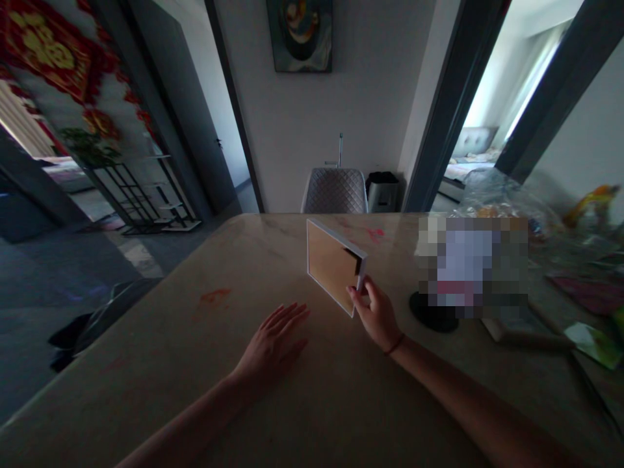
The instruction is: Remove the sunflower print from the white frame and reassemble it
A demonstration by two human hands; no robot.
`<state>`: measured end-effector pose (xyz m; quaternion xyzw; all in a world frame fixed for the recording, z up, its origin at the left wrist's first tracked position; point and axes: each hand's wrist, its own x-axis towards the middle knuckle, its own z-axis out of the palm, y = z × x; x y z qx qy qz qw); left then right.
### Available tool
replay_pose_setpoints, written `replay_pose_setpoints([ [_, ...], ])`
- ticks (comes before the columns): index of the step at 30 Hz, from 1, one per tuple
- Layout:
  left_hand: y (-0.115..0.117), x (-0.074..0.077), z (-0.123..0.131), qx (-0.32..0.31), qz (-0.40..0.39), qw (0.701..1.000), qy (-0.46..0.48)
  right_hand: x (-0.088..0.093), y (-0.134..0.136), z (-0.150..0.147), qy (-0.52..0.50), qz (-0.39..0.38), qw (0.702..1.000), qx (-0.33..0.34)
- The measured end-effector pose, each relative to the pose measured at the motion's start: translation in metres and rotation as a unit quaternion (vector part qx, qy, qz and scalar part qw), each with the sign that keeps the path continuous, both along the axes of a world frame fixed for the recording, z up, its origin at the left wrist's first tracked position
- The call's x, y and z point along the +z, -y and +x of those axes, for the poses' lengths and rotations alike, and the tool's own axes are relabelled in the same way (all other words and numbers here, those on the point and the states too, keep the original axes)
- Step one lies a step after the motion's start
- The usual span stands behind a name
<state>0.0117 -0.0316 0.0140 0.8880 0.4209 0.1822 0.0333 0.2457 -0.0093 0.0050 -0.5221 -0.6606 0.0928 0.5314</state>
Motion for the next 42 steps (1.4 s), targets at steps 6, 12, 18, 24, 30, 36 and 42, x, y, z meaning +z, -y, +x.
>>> replay_pose_setpoints([
  [6,0.003,-0.002,-0.003,0.036,0.003,0.991,0.129,0.004,0.007,0.0,0.308,0.048,0.948,0.061],
  [12,0.001,-0.001,-0.004,0.043,-0.106,0.979,0.171,0.001,0.014,-0.01,0.403,0.012,0.911,0.085],
  [18,-0.007,0.002,-0.002,0.132,-0.164,0.958,0.197,0.0,0.014,-0.006,0.284,-0.027,0.95,0.124],
  [24,-0.02,-0.02,-0.012,0.152,-0.019,0.985,0.08,-0.008,0.004,0.004,0.239,-0.012,0.969,0.056],
  [30,-0.018,-0.014,-0.011,0.19,-0.004,0.979,0.07,-0.015,-0.004,0.015,0.261,-0.059,0.964,0.001],
  [36,-0.012,0.005,-0.008,0.244,-0.042,0.968,0.045,-0.005,0.005,0.012,0.274,-0.081,0.957,0.057],
  [42,-0.015,-0.005,-0.009,0.203,-0.037,0.977,0.054,-0.008,0.002,0.012,0.286,-0.073,0.954,0.056],
])
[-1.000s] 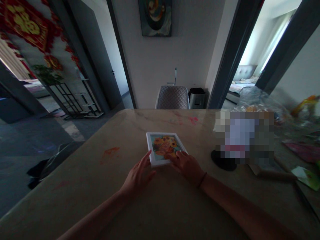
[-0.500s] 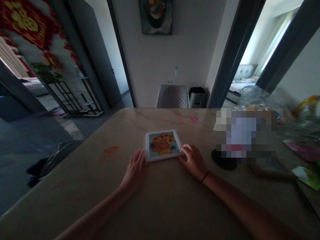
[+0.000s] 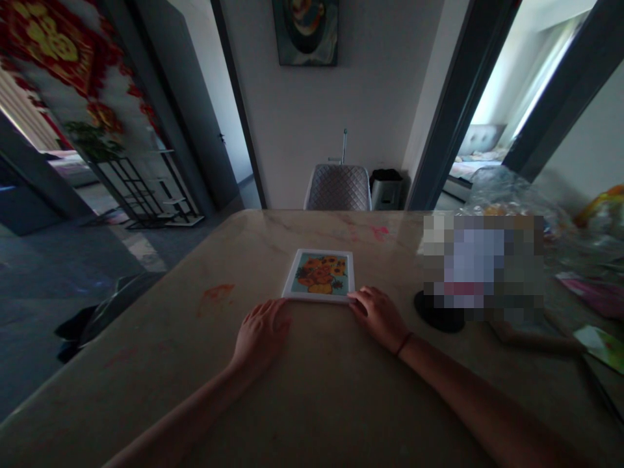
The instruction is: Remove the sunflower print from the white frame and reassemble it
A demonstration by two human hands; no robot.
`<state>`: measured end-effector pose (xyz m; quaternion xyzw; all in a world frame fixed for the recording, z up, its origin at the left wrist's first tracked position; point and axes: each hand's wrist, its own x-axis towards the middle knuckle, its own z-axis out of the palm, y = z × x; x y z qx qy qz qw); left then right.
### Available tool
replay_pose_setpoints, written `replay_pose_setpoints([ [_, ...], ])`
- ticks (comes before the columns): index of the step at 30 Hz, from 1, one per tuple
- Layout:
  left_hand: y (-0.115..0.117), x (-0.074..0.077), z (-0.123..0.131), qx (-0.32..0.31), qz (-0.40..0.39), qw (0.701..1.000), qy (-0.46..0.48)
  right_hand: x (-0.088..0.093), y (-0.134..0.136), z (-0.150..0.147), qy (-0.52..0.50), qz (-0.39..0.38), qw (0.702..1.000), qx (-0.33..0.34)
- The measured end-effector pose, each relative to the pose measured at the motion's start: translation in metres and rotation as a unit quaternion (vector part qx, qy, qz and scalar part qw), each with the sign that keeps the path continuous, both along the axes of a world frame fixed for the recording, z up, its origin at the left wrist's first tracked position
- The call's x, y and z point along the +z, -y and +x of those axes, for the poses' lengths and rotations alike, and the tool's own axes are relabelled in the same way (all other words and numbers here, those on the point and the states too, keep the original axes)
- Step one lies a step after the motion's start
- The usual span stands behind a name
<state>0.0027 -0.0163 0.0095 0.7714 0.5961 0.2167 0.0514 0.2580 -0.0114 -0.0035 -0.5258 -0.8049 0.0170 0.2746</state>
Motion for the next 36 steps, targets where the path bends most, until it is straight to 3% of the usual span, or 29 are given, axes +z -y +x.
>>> replay_pose_setpoints([
  [4,-0.004,-0.001,-0.002,-0.02,-0.036,0.992,0.119,-0.003,-0.002,0.003,-0.028,-0.006,1.0,0.01],
  [8,-0.007,0.005,-0.008,0.01,-0.082,0.933,0.349,0.004,-0.002,0.003,-0.186,-0.028,0.982,0.006],
  [10,-0.007,0.008,-0.011,0.007,-0.118,0.892,0.436,0.007,-0.004,0.004,-0.319,-0.118,0.94,0.03],
  [12,-0.008,0.01,-0.013,0.002,-0.169,0.857,0.486,0.008,-0.007,0.006,-0.432,-0.269,0.858,0.069],
  [15,-0.009,0.01,-0.014,0.005,-0.229,0.835,0.5,0.005,-0.011,0.007,-0.483,-0.419,0.763,0.091],
  [19,-0.01,0.008,-0.012,0.014,-0.26,0.847,0.464,0.003,-0.013,0.006,-0.49,-0.476,0.722,0.108],
  [22,-0.009,0.007,-0.011,0.016,-0.237,0.867,0.438,0.003,-0.011,0.004,-0.499,-0.457,0.73,0.099],
  [24,-0.008,0.007,-0.011,0.017,-0.205,0.879,0.43,0.005,-0.009,0.004,-0.528,-0.421,0.733,0.087],
  [28,-0.009,0.006,-0.012,0.033,-0.069,0.924,0.375,0.007,-0.007,0.004,-0.613,-0.354,0.706,0.03],
  [32,-0.015,-0.006,-0.014,0.047,0.014,0.982,0.184,0.002,-0.014,0.002,-0.595,-0.251,0.758,-0.085],
  [34,-0.019,-0.014,-0.015,0.045,0.015,0.992,0.114,-0.002,-0.018,0.0,-0.572,-0.221,0.78,-0.122],
  [36,-0.022,-0.02,-0.016,0.038,-0.01,0.997,0.064,-0.006,-0.021,-0.001,-0.569,-0.23,0.78,-0.125],
])
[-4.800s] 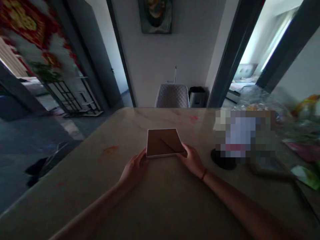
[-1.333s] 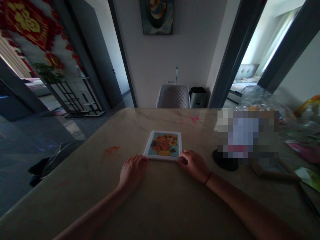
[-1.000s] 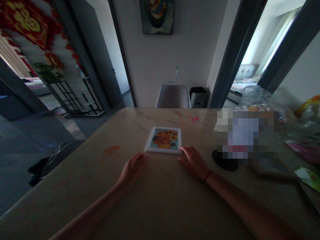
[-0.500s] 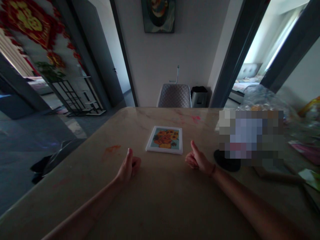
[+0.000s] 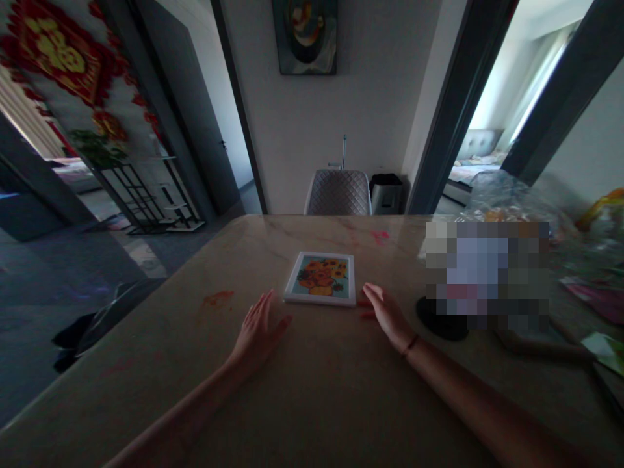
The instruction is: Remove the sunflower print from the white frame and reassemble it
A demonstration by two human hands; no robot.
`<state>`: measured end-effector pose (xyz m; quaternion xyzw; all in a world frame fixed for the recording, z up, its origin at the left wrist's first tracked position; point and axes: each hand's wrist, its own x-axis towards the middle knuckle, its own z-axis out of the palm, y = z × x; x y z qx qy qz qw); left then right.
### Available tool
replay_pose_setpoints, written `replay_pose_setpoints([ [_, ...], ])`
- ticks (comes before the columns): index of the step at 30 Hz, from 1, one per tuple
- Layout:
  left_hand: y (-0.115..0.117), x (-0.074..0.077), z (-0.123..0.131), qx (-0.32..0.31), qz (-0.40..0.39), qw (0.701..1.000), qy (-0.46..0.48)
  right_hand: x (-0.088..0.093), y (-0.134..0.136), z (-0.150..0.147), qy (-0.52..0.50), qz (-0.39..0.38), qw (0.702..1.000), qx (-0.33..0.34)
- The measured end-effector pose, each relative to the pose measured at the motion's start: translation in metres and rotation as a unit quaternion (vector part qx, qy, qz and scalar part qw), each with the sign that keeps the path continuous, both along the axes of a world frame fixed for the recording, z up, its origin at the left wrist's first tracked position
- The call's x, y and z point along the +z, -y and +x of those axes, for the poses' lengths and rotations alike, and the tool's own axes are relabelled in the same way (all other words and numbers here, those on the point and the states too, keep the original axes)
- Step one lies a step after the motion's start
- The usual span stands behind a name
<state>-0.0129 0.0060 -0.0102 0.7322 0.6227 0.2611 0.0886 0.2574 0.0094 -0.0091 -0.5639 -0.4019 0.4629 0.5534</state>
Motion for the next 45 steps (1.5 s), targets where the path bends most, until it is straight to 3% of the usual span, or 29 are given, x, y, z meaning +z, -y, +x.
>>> replay_pose_setpoints([
  [4,-0.002,0.0,0.002,-0.036,-0.039,0.998,-0.041,0.002,0.0,0.001,-0.053,-0.033,0.997,0.043],
  [9,0.0,0.009,0.003,-0.014,-0.033,0.999,0.041,0.009,0.002,0.002,-0.074,-0.055,0.995,0.049],
  [12,0.001,0.014,0.003,0.009,-0.041,0.995,0.095,0.007,0.002,0.002,-0.049,-0.042,0.996,0.055],
  [18,0.001,0.016,0.004,-0.021,-0.028,0.998,0.054,0.001,0.001,0.005,0.022,-0.033,0.997,0.066],
  [29,0.006,0.02,0.008,-0.036,-0.031,0.996,0.078,0.002,0.002,0.002,-0.083,0.007,0.99,0.114],
  [37,0.004,0.013,0.005,-0.046,-0.079,0.977,0.195,-0.002,0.009,-0.006,0.103,0.1,0.987,0.075],
  [41,0.004,0.01,0.004,-0.025,-0.072,0.978,0.193,-0.004,0.011,-0.012,0.16,0.13,0.977,0.049],
  [45,0.007,0.015,0.006,-0.052,-0.086,0.982,0.158,-0.005,0.01,-0.012,0.189,0.125,0.973,0.052],
])
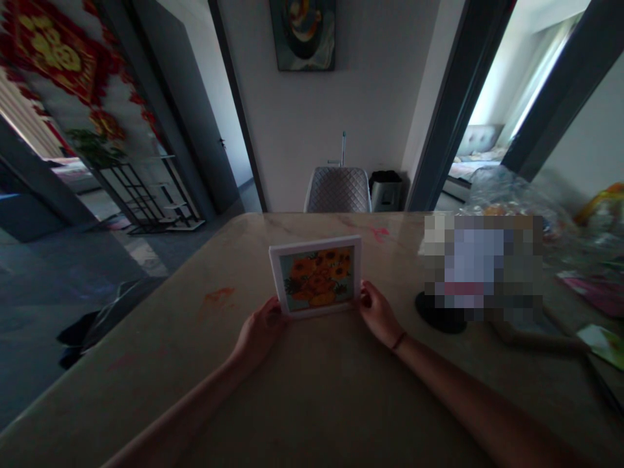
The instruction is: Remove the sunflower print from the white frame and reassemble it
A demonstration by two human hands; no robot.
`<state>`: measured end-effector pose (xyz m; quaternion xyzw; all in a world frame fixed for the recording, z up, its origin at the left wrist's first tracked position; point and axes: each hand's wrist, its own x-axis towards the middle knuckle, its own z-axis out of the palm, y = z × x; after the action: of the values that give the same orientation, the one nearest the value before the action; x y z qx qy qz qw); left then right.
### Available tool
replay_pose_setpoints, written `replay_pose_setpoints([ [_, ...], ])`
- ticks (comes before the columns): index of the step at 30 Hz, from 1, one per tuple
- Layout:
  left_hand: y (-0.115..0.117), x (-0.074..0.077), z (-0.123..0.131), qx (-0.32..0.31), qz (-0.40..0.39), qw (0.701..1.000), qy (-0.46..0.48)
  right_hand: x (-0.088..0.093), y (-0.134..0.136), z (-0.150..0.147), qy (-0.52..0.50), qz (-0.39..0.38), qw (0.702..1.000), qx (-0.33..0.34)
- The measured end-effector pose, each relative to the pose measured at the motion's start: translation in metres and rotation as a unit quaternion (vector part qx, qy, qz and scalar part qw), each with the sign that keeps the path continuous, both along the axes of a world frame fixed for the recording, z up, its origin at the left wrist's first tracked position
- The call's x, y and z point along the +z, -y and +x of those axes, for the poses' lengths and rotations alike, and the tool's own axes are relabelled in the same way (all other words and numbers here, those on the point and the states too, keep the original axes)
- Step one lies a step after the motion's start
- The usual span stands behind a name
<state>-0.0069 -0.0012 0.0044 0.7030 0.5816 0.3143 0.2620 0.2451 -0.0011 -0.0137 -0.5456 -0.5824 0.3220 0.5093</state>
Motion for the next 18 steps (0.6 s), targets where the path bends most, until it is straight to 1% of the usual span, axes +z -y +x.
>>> replay_pose_setpoints([
  [2,0.002,0.003,0.001,-0.015,-0.002,1.0,-0.023,0.001,0.0,0.002,0.012,0.005,1.0,0.015],
  [4,0.005,0.004,0.003,-0.016,0.003,0.999,-0.029,0.002,0.0,0.003,0.025,0.011,0.999,0.022],
  [8,0.006,0.0,0.003,0.009,0.033,0.999,-0.002,0.003,0.0,0.004,0.035,0.002,0.999,0.018],
  [10,0.005,-0.003,0.003,0.028,0.054,0.998,-0.012,0.002,0.0,0.004,0.028,-0.005,0.999,0.018],
  [14,0.007,-0.002,0.003,0.018,0.093,0.991,-0.092,0.001,-0.001,0.004,-0.003,-0.026,0.998,0.051],
  [18,0.012,0.004,0.004,0.024,0.143,0.971,-0.19,0.004,0.002,0.003,-0.049,-0.068,0.992,0.093],
])
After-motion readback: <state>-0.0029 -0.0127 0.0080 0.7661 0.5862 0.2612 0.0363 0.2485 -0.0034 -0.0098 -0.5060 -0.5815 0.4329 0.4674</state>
